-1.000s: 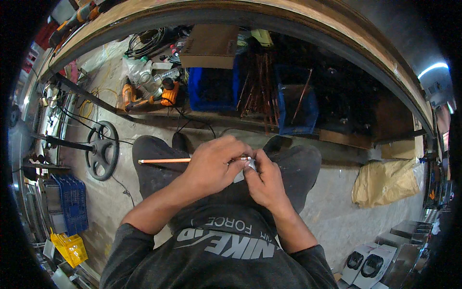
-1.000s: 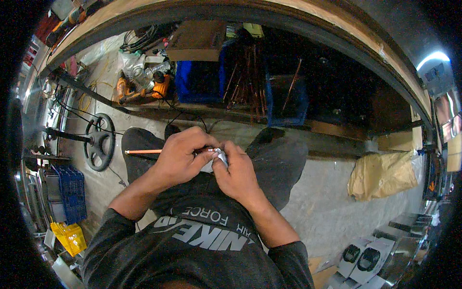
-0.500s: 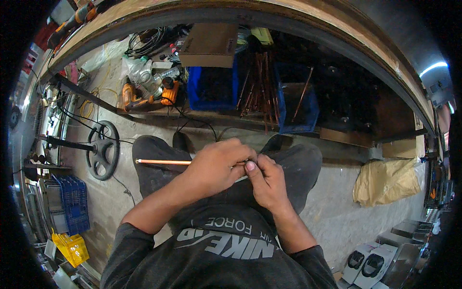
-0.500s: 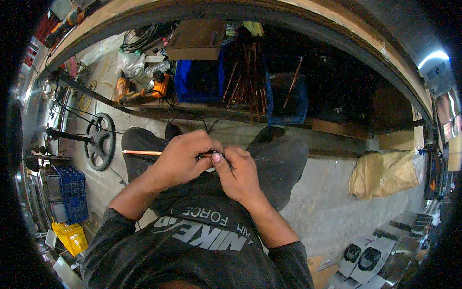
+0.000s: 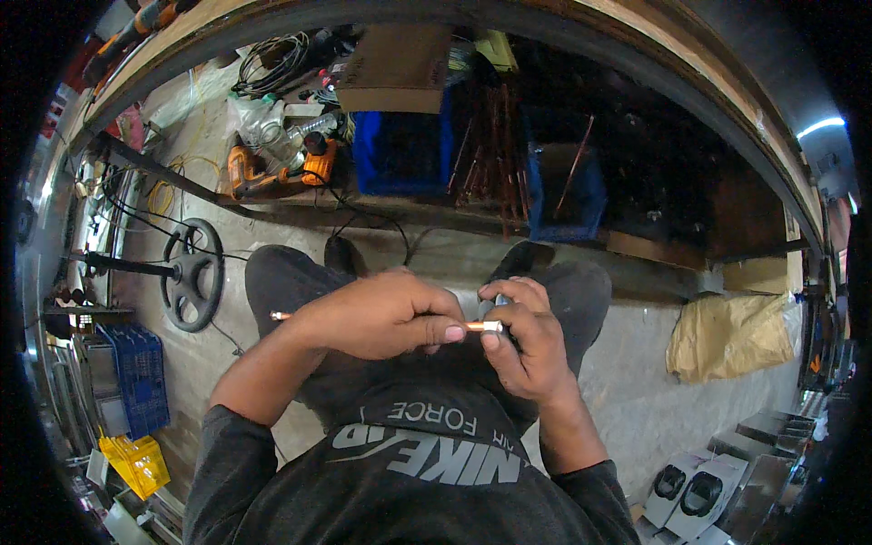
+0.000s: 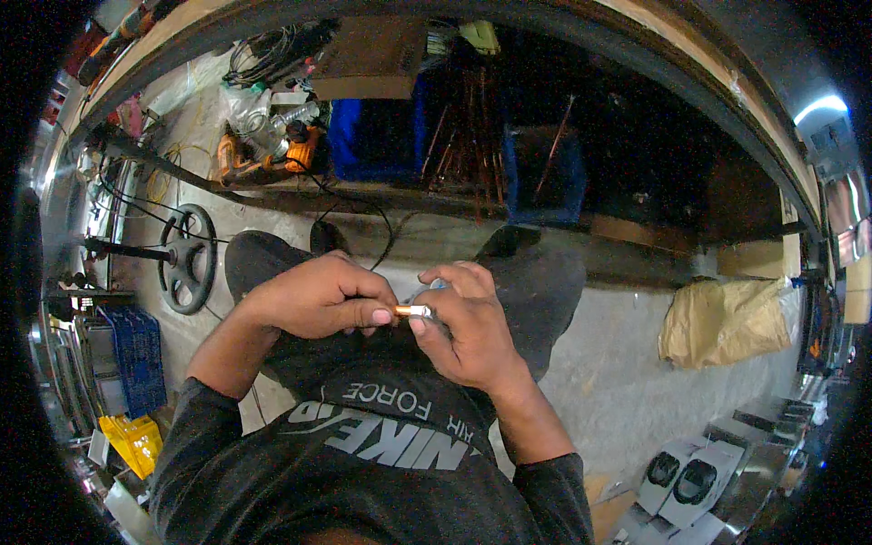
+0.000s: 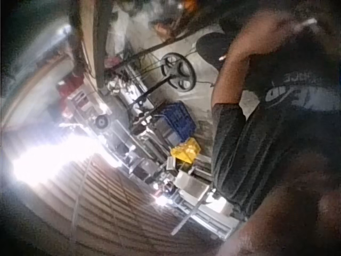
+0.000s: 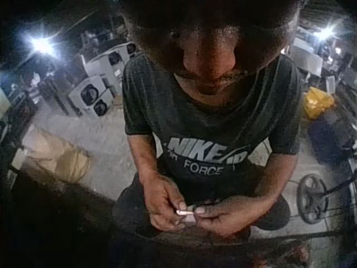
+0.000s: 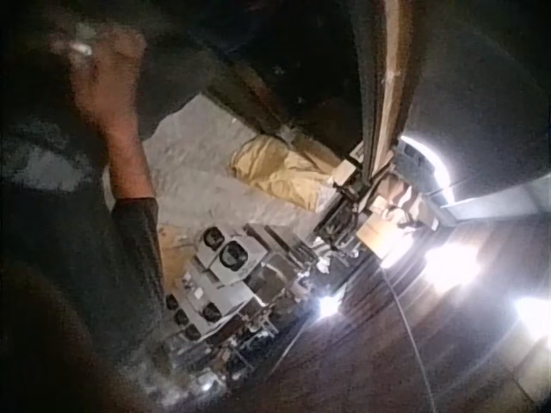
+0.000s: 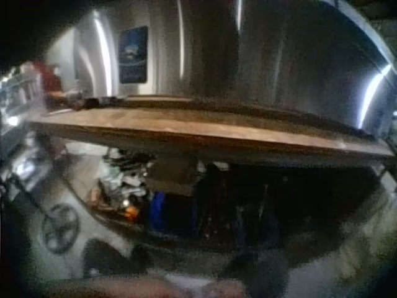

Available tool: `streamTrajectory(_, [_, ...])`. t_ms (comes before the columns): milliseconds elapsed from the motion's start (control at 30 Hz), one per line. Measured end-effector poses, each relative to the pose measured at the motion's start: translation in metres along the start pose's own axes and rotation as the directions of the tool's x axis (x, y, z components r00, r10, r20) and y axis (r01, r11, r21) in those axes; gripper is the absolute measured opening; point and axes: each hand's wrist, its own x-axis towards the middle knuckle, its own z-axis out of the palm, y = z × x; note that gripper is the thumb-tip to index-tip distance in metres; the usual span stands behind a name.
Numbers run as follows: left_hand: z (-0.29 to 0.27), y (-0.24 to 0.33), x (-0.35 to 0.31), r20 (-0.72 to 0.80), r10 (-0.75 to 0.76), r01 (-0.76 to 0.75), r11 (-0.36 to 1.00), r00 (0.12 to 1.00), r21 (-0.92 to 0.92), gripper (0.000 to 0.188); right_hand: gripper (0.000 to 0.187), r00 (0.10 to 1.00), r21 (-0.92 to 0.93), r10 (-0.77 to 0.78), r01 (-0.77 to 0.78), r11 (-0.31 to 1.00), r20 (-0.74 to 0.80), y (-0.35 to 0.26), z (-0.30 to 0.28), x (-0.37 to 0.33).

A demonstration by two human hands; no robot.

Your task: The person sits on the floor and wraps white tape around the ends of copper tubes. They repeatedly pull tape from a roll, wrap it around the tube ends, and place the taped tubes into a blue bin.

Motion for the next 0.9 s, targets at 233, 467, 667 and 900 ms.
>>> streamTrajectory(233, [0.013, 0.004, -0.003, -0.259, -0.058, 0.068, 0.997, 0.964, 0.032, 0.027, 0.025, 0.997, -0.052, 0.076, -0.078, 0.996, -0.033, 0.001, 0.007, -0.003])
streamTrajectory(467, [0.019, 0.002, -0.004, -0.270, -0.125, 0.120, 0.992, 0.955, -0.036, 0.026, 0.025, 0.994, -0.014, 0.096, -0.097, 0.995, -0.052, -0.001, 0.012, -0.002])
streamTrajectory(667, [0.018, 0.002, -0.004, -0.248, -0.055, 0.075, 0.995, 0.967, 0.072, 0.027, 0.024, 0.996, -0.036, 0.072, -0.074, 0.997, -0.046, 0.001, 0.014, -0.004])
streamTrajectory(900, [0.017, 0.011, -0.005, -0.315, 0.065, 0.000, 0.979, 0.947, 0.203, 0.024, 0.021, 1.000, -0.157, 0.028, -0.030, 0.987, -0.014, -0.006, 0.005, -0.002])
